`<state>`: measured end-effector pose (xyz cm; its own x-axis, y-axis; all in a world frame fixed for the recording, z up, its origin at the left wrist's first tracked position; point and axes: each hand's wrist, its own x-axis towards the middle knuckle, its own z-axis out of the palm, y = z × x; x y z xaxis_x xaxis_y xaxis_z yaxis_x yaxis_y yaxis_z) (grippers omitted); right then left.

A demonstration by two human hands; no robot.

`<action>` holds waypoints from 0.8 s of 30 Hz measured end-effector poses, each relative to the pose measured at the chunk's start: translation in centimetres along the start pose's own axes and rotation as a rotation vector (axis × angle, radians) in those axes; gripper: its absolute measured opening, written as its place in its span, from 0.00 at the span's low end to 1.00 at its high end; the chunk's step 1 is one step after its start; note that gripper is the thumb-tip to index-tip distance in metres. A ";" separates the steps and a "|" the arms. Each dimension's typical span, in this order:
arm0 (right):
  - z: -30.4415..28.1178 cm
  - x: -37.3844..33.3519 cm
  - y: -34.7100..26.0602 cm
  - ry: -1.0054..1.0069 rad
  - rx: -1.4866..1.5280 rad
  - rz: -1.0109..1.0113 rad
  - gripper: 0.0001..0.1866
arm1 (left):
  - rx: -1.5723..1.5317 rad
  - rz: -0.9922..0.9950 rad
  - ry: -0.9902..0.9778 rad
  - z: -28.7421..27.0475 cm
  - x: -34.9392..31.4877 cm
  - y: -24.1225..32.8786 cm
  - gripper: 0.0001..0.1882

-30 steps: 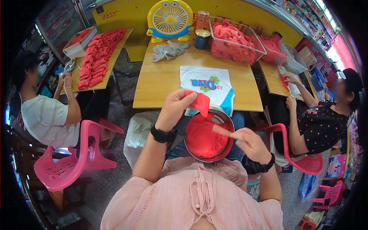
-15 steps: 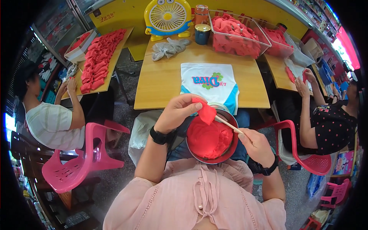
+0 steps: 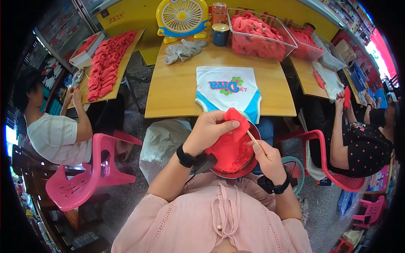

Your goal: Folding and shaping small pink fabric pieces using a wooden stick to prepare them for assembly.

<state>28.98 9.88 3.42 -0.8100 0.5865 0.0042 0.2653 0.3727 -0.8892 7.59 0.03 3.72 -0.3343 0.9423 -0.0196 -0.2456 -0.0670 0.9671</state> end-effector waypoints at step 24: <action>0.7 -0.3 0.5 0.073 -0.068 -0.090 0.13 | 0.155 0.015 0.112 0.9 -0.8 0.7 0.11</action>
<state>28.96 9.36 2.62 -0.7923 0.5986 0.1182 0.2301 0.4726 -0.8507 8.48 -0.49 4.69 -0.4381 0.8986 -0.0250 -0.0998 -0.0210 0.9948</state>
